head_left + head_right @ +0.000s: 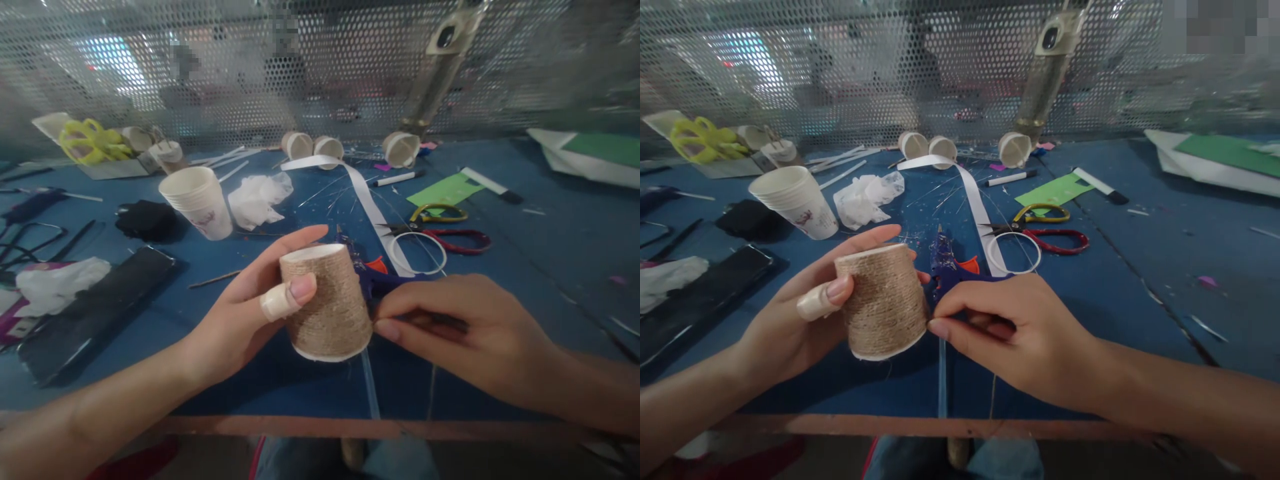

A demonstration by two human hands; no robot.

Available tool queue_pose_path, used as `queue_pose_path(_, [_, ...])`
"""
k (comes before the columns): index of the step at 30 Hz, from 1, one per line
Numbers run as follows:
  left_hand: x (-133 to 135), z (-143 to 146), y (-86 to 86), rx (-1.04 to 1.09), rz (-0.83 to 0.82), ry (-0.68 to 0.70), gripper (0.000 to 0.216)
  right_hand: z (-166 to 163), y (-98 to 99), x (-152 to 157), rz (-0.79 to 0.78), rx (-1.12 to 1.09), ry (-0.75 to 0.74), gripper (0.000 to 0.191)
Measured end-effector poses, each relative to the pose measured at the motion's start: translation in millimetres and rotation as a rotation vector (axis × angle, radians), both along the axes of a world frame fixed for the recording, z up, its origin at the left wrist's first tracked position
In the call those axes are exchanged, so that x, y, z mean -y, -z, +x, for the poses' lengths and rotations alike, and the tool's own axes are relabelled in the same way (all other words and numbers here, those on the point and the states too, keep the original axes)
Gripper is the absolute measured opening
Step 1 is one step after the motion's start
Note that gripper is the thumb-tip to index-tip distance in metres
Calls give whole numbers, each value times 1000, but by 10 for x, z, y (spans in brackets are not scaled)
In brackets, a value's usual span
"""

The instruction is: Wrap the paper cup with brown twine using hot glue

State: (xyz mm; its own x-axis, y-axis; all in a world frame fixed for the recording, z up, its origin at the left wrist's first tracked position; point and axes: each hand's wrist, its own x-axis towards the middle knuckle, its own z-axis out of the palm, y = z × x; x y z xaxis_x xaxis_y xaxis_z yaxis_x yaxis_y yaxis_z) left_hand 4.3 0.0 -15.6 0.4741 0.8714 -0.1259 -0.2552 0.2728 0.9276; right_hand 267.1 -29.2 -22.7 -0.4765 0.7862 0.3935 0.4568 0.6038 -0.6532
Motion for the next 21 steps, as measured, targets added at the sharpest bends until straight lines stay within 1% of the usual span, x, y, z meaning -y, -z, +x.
queue_pose_path(3, [16, 19, 12, -1, -33, 31, 61, -18, 15, 8, 80, 51, 8, 17])
queue_pose_path(6, [23, 29, 14, -87, -28, 49, 77, -30, 33, 14, 143, 76, -2, 16])
queue_pose_path(8, [18, 26, 6, -151, -42, 65, 80, -30, 29, 19, 162, 81, -8, 15])
queue_pose_path(11, [1, 22, -15, -182, -67, 66, 74, -19, -3, 24, 127, 91, -6, 15])
queue_pose_path(15, [-12, 44, -47, -134, -57, -22, 70, 2, -22, 9, 27, 77, 2, 18])
queue_pose_path(18, [-1, 63, -72, -85, -68, -51, 69, 10, -14, -20, -2, 9, 7, 17])
queue_pose_path(21, [21, 62, -112, -75, -84, -82, 64, 16, -40, -48, -27, 16, -3, 17])
